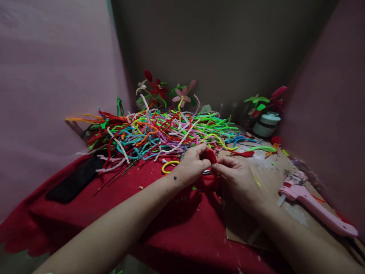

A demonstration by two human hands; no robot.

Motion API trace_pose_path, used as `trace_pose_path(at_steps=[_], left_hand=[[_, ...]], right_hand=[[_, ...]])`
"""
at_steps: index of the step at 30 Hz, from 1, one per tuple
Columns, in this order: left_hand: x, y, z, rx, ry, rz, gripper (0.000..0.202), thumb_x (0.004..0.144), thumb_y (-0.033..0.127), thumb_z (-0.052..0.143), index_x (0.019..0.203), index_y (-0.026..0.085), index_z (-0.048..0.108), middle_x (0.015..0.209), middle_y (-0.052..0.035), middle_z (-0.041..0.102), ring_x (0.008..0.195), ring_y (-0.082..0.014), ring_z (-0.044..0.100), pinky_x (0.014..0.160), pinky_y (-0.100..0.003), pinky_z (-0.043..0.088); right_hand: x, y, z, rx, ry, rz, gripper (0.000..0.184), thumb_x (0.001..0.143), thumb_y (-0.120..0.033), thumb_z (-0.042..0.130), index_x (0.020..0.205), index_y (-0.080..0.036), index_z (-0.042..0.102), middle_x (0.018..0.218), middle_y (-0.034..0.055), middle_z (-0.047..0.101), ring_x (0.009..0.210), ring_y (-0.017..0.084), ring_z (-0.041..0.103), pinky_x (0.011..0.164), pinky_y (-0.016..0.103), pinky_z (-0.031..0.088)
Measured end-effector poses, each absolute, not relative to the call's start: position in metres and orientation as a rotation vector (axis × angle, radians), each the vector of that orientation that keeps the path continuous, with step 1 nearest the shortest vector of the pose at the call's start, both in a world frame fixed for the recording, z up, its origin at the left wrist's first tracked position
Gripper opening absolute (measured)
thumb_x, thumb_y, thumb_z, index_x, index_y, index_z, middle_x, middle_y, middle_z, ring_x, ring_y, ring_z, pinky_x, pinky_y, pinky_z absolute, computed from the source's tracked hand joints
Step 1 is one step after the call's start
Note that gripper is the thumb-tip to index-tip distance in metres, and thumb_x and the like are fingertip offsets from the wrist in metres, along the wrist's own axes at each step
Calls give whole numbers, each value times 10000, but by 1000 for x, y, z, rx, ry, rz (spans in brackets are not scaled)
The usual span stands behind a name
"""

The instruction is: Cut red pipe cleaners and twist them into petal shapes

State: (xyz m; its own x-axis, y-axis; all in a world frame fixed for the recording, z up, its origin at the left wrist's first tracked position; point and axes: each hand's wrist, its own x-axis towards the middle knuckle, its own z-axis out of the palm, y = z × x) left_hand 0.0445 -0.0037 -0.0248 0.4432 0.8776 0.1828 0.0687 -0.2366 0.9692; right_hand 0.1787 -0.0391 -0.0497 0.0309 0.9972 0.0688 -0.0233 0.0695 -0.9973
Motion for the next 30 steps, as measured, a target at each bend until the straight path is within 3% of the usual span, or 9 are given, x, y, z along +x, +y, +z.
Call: trace_pose_path(at_steps=[7, 12, 18, 24, 30], left_hand=[[43, -4, -29, 1813, 805, 1046, 239, 618, 31, 459, 798, 159, 548, 774, 8, 557, 727, -108, 513, 665, -224, 410], [41, 0, -25, 1615, 671, 1001, 207, 634, 34, 505, 808, 143, 531, 741, 16, 541, 689, -85, 500, 647, -212, 404], [40, 1, -23, 1606, 619, 1024, 153, 681, 71, 568, 819, 135, 551, 769, 0, 559, 731, -99, 522, 700, -239, 420], [29, 5, -16, 1418, 595, 891, 261, 680, 177, 670, 934, 140, 620, 774, 0, 614, 671, -81, 545, 671, -224, 421], [30, 1, -17, 1359, 692, 925, 105, 687, 214, 673, 709, 111, 663, 612, 7, 607, 538, -65, 521, 556, -197, 409]], right_hand=[[181, -38, -46, -1105, -1239, 1181, 41, 666, -193, 615, 659, -159, 593, 608, -28, 535, 544, 94, 449, 527, 224, 342], [184, -39, -37, -1119, -1204, 1354, 112, 647, -242, 650, 618, -144, 603, 571, -15, 537, 521, 102, 449, 525, 242, 340], [184, -37, -39, -1063, -1167, 1328, 182, 653, -288, 679, 581, -154, 578, 556, -30, 500, 530, 93, 410, 540, 242, 315], [183, -39, -32, -1022, -1191, 1302, 191, 670, -250, 657, 540, -171, 541, 527, -42, 482, 509, 84, 384, 557, 247, 316], [184, -41, -30, -1017, -1207, 1514, 167, 661, -264, 690, 565, -155, 608, 526, -20, 525, 517, 92, 435, 542, 244, 326]])
